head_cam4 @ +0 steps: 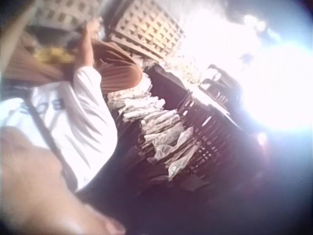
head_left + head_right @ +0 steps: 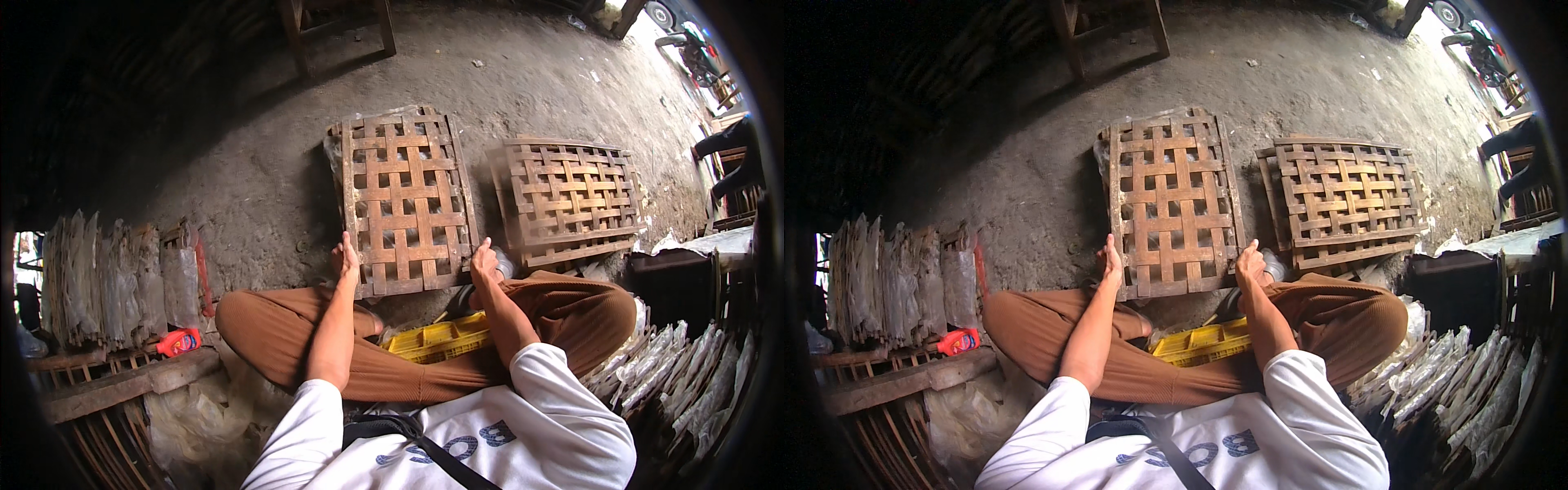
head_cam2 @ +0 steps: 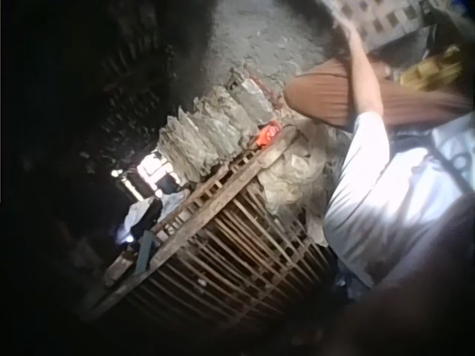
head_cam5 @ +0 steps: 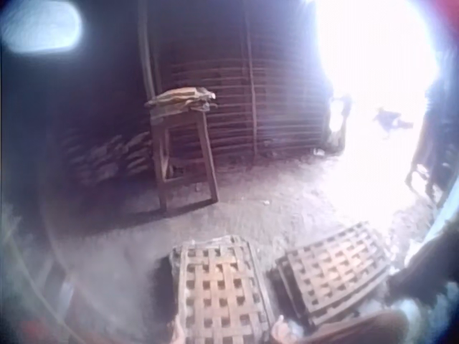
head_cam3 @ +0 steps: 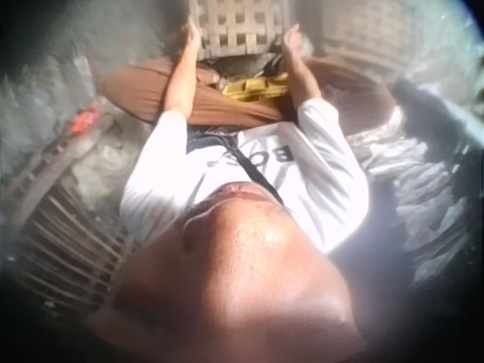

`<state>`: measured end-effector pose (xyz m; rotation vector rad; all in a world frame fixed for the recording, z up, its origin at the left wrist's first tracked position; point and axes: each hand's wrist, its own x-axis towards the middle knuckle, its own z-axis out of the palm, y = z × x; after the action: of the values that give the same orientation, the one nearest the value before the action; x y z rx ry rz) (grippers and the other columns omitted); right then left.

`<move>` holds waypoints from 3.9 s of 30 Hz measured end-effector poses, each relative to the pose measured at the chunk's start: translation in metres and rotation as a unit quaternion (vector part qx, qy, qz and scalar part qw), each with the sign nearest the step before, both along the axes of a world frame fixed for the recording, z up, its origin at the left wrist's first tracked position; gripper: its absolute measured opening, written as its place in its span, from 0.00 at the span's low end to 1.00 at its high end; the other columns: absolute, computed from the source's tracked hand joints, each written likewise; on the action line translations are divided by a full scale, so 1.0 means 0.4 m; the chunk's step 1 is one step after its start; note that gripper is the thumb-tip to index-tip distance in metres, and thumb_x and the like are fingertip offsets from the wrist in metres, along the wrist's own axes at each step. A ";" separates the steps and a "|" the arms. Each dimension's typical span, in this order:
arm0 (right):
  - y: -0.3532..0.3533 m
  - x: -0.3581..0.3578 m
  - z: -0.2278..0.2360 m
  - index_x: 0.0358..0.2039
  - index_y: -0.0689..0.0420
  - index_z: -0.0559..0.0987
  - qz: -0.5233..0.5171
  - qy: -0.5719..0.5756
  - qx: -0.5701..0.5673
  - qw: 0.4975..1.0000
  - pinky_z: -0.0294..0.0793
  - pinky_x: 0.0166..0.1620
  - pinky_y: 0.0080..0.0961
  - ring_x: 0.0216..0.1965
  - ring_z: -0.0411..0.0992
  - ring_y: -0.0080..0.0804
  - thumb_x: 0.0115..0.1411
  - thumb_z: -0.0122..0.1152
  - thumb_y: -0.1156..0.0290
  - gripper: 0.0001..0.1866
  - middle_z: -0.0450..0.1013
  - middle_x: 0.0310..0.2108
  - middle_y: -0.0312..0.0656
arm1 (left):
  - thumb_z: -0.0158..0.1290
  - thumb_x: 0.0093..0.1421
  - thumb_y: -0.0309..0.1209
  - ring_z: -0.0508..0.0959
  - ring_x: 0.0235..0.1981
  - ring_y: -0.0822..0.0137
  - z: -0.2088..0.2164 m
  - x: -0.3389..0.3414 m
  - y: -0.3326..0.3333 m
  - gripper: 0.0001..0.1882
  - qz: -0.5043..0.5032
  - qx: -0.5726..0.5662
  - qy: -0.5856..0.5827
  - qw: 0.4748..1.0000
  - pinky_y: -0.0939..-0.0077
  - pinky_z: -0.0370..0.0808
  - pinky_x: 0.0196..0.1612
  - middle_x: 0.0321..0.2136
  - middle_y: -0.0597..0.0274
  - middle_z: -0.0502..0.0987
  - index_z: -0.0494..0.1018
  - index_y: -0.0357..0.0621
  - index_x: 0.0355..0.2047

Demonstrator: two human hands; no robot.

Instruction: The person carries a tray filled with a yellow granular substance and places it on a rack. Then the person sits on the floor and assembles trays by placing plastic sheets and wooden lattice frames together.

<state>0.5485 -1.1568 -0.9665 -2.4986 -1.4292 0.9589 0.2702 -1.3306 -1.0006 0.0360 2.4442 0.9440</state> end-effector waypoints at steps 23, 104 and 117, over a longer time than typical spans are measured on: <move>0.132 0.108 -0.074 0.50 0.56 0.59 0.243 0.110 0.032 0.963 0.69 0.47 0.50 0.48 0.65 0.61 0.55 0.54 0.62 0.25 0.64 0.45 0.63 | 0.56 0.55 0.37 0.65 0.51 0.41 -0.018 0.076 0.116 0.23 -0.217 -0.116 0.056 0.968 0.53 0.65 0.51 0.46 0.40 0.68 0.61 0.38 0.45; -0.105 0.181 -0.130 0.40 0.62 0.71 0.077 0.241 0.090 0.963 0.82 0.30 0.32 0.30 0.75 0.41 0.55 0.56 0.72 0.13 0.71 0.38 0.53 | 0.52 0.51 0.26 0.75 0.42 0.49 0.446 0.723 -1.518 0.14 0.059 -0.264 0.093 0.958 0.60 0.68 0.50 0.38 0.45 0.74 0.72 0.45 0.40; -0.066 0.176 -0.158 0.40 0.62 0.75 0.054 0.276 0.098 0.955 0.76 0.31 0.33 0.29 0.74 0.41 0.56 0.54 0.64 0.16 0.74 0.35 0.51 | 0.56 0.49 0.32 0.74 0.44 0.49 0.205 0.587 -1.418 0.18 0.098 -0.404 -0.019 0.909 0.57 0.70 0.47 0.42 0.41 0.73 0.70 0.38 0.40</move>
<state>0.6189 -1.1834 -1.0298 -1.8225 -1.3908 1.3228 0.5050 -1.8979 -0.9186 -0.5169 2.6417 -0.0605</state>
